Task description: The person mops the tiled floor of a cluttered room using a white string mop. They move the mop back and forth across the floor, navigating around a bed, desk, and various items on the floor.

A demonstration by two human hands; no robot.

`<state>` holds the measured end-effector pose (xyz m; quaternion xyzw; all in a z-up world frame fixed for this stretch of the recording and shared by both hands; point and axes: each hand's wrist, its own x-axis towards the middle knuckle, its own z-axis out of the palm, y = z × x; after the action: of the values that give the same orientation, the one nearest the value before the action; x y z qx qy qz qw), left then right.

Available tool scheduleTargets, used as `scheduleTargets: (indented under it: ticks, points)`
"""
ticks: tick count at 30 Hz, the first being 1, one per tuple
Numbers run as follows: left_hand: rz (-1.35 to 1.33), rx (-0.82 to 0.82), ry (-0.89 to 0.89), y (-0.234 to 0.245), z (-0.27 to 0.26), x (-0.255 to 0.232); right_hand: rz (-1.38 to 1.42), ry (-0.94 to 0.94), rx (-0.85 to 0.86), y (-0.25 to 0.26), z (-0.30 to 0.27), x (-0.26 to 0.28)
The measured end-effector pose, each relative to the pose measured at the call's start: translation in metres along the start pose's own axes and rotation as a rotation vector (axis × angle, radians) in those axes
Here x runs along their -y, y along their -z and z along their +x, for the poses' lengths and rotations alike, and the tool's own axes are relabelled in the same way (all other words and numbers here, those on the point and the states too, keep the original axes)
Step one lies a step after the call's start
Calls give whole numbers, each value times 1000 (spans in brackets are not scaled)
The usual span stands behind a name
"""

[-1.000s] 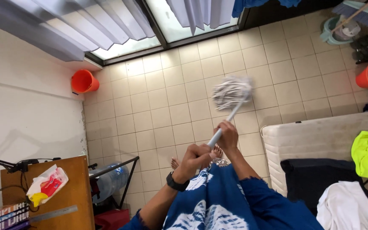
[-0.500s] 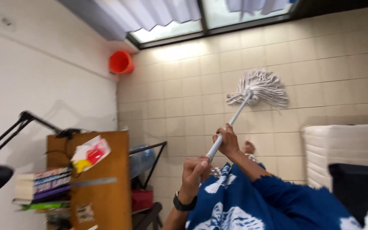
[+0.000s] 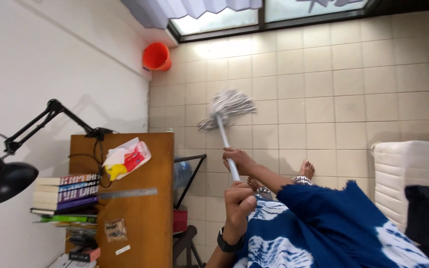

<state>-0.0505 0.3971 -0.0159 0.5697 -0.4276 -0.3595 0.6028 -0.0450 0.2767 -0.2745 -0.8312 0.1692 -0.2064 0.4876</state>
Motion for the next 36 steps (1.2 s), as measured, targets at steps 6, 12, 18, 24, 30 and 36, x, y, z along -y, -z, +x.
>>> scheduleTargets:
  ticks: [6, 12, 18, 24, 30, 36]
  points:
    - [-17, 316, -113, -24, 7, -12, -379, 43, -68, 27, -32, -5]
    - [-164, 558, -150, -59, 22, -47, -313, 122, -304, 99, -102, -17]
    - [-528, 559, 59, -138, 44, 52, -167, -316, -585, 159, -231, -131]
    - [-480, 606, 76, -191, 30, 68, -407, -459, -644, 186, -301, -132]
    - [-284, 465, 10, -132, 14, 10, -210, -306, -485, 142, -226, -85]
    - [70, 298, -64, -86, -18, -79, 2, 79, -151, 63, -130, -7]
